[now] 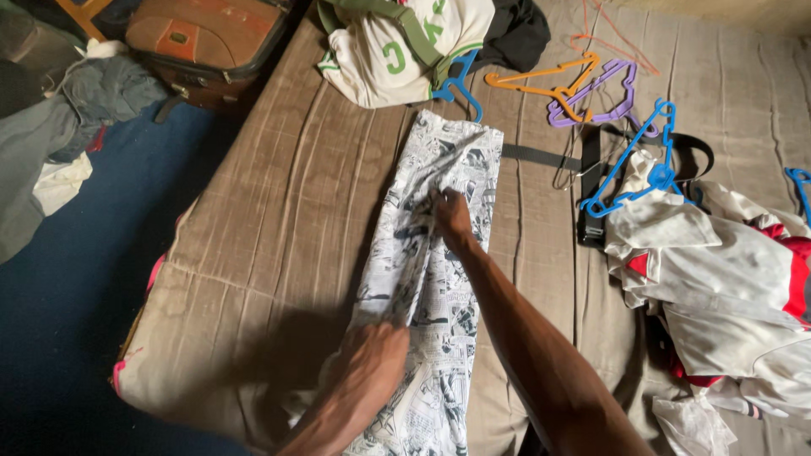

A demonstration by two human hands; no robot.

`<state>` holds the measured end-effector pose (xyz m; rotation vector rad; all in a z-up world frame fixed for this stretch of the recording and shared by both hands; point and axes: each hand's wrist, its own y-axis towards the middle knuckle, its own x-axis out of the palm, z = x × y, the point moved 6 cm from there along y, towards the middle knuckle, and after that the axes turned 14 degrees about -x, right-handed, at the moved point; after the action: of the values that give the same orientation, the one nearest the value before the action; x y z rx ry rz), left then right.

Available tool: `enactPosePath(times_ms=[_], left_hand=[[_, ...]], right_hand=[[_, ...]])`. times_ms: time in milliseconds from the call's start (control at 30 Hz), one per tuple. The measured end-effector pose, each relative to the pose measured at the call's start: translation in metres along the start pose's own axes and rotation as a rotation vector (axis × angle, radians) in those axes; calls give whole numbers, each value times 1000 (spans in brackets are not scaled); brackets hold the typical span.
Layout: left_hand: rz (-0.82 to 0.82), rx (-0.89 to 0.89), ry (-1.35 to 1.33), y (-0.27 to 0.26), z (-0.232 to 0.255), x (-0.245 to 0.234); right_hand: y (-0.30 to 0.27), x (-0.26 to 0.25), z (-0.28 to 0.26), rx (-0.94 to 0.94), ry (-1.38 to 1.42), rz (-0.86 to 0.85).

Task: The person picks up a shirt with a graphic pattern, spreads it out on a bed, and folds it. The person then places the folded shirt into a large travel bag on the floor.

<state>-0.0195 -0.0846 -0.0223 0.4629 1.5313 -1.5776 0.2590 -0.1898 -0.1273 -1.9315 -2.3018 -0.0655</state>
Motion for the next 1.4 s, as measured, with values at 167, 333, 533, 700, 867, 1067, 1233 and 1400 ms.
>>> enactPosePath(times_ms=[167, 333, 533, 700, 867, 1067, 1233, 1400], left_hand=[[158, 336, -126, 29, 22, 47], [134, 349, -132, 27, 35, 50], [-84, 216, -27, -6, 55, 8], [-145, 151, -164, -1, 61, -7], [919, 558, 163, 25, 57, -42], [663, 391, 230, 84, 23, -11], [797, 426, 170, 87, 21, -6], [755, 442, 154, 82, 25, -13]], right_hand=[[-1, -11, 2, -61, -22, 16], [-24, -32, 24, -34, -176, 48], [-45, -46, 29, -169, -107, 66], [-48, -44, -10, -163, -81, 93], [-65, 10, -53, -705, -1242, -172], [-55, 24, -47, -638, -1298, -652], [-1, 14, -56, -669, -1381, -635], [49, 1, -52, -669, -1405, -633]])
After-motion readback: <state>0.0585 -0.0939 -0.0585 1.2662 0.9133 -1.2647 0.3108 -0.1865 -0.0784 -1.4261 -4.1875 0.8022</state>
